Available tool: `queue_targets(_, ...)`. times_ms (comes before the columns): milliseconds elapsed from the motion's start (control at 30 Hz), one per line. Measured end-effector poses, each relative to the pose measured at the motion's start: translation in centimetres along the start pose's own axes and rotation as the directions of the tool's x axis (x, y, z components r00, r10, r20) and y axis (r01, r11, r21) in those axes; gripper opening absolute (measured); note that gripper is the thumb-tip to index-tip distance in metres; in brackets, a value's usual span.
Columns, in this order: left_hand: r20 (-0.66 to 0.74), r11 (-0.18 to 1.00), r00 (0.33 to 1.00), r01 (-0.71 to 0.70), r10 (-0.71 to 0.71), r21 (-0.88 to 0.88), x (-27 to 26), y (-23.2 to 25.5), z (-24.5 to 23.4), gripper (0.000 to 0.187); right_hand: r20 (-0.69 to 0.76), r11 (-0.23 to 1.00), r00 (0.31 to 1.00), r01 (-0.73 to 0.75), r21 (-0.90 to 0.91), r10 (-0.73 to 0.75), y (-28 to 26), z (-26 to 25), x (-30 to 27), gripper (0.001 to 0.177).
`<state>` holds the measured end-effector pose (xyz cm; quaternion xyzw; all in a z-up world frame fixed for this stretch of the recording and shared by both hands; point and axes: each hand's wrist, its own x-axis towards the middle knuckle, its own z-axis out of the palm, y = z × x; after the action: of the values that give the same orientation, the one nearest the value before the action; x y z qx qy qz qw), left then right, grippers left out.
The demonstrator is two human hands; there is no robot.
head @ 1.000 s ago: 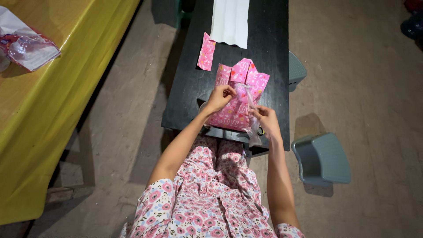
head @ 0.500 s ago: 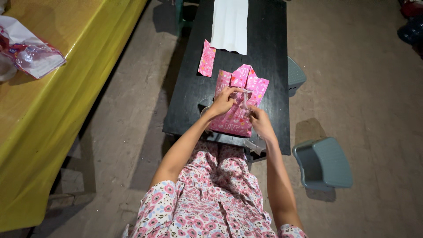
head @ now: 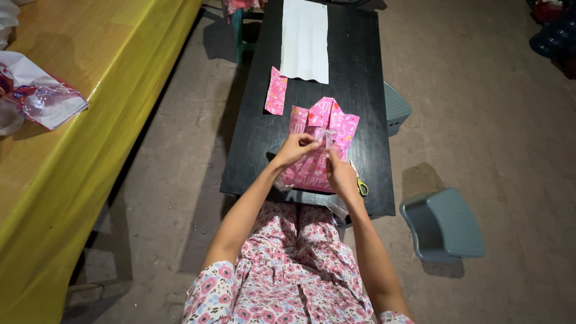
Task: The person ties a pink gift bag with a clear ribbon, folding the top flaps and forming a bow. They adjust the ribbon loops and tails repeatedly to tighten and center the knot on the bag.
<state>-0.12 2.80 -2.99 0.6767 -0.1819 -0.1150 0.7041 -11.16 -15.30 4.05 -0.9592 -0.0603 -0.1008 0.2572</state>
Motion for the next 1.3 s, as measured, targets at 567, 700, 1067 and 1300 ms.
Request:
queue_targets(567, -0.119, 0.968, 0.98, -0.177, 0.158, -0.175, 3.5, 2.7, 2.4, 0.038, -0.095, 0.814, 0.987, -0.05, 0.579, 0.128, 1.1, 1.6, 2.2, 0.026)
queue_targets(700, -0.109, 0.973, 0.985, -0.15, 0.133, -0.173, 3.3, 2.8, 2.6, 0.035, -0.23, 0.812, 0.972, 0.098, 0.575, 0.046, 0.6, 2.8, 3.9, 0.02)
queue_targets(1067, -0.162, 0.941, 0.946, -0.306, 0.282, -0.144, 4.6, 1.8, 2.4, 0.028, -0.132, 0.746, 0.981, -0.02, 0.666, 0.144, 1.3, 2.8, 3.0, 0.025)
queue_targets(1300, -0.237, 0.949, 0.961, -0.2, 0.141, -0.244, 5.3, -0.5, 2.5, 0.027, -0.063, 0.834, 0.96, -0.203, 0.513, 0.273, 5.8, 3.7, -0.2, 0.021)
